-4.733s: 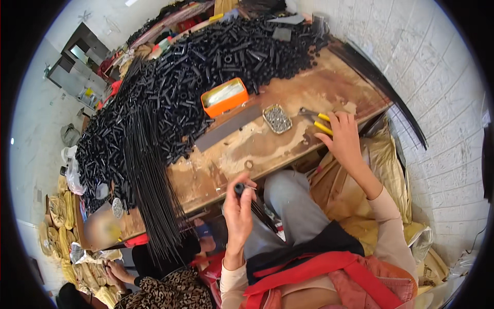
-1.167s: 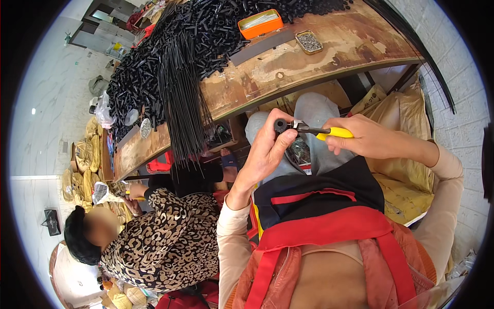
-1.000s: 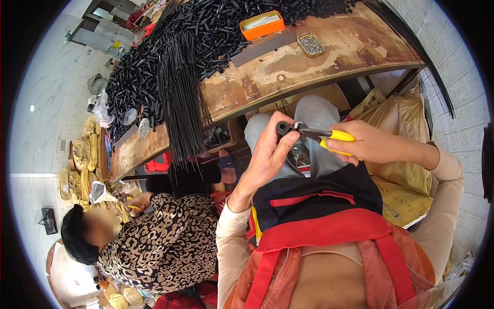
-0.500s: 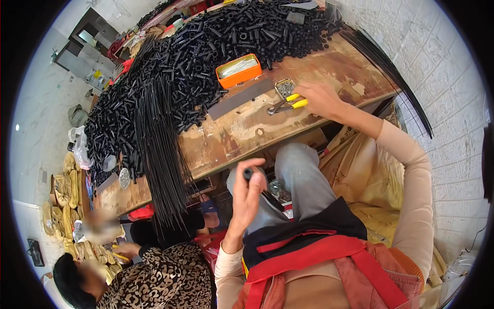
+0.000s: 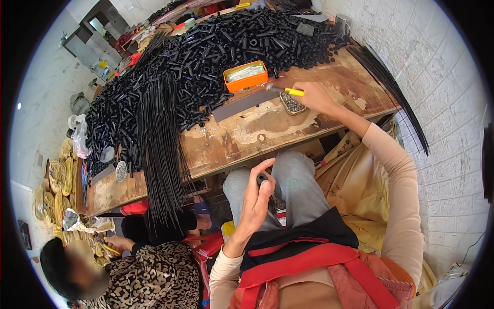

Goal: Manually fitting black wire bundles into plastic frames and securing them using a hand tool at a factory workbench.

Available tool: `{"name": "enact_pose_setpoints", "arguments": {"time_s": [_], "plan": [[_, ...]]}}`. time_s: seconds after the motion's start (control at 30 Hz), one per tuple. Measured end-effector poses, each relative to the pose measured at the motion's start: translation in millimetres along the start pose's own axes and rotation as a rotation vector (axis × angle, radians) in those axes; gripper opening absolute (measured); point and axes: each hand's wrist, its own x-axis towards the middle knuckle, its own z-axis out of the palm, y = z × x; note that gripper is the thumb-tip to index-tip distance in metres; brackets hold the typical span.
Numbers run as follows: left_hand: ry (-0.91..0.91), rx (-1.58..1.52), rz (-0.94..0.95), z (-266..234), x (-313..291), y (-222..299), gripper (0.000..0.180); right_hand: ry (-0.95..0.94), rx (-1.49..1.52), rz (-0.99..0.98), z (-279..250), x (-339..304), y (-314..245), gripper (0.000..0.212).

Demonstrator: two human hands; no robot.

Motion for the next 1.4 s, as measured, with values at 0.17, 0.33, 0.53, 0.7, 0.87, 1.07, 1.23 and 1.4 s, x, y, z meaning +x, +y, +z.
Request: {"name": "enact_pose_setpoints", "arguments": {"time_s": [0.17,0.33,0.53,0.7,0.87,1.07,1.23,1.4], "plan": [[-0.043,0.06,0.056,10,-20,18,0.048,-0.269,0.828,0.466,-23,4,-15,0.015],[0.023,0.034,0.065,16,-26,17,0.042,-0.268,1.272,0.341,-40,-61,-80,0.014],[0.08,-0.042,0.164,23,-31,17,0.056,-0.292,1.194,0.185,-47,-161,-173,0.012],[-0.053,-0.101,0.076,21,-43,28,0.058,-0.163,1.008,0.081,-49,-190,-198,0.013],[-0.082,-0.108,0.072,18,-47,32,0.056,-0.089,1.001,0.045,-43,-193,-202,0.012],[-0.078,-0.108,0.074,17,-42,31,0.056,-0.079,1.075,0.091,-42,-193,-205,0.014],[-0.063,-0.059,0.029,15,-43,32,0.059,-0.035,1.123,0.059,-36,-192,-205,0.016],[-0.073,-0.037,0.011,14,-43,34,0.059,-0.062,1.06,0.016,-34,-192,-200,0.016]]}}
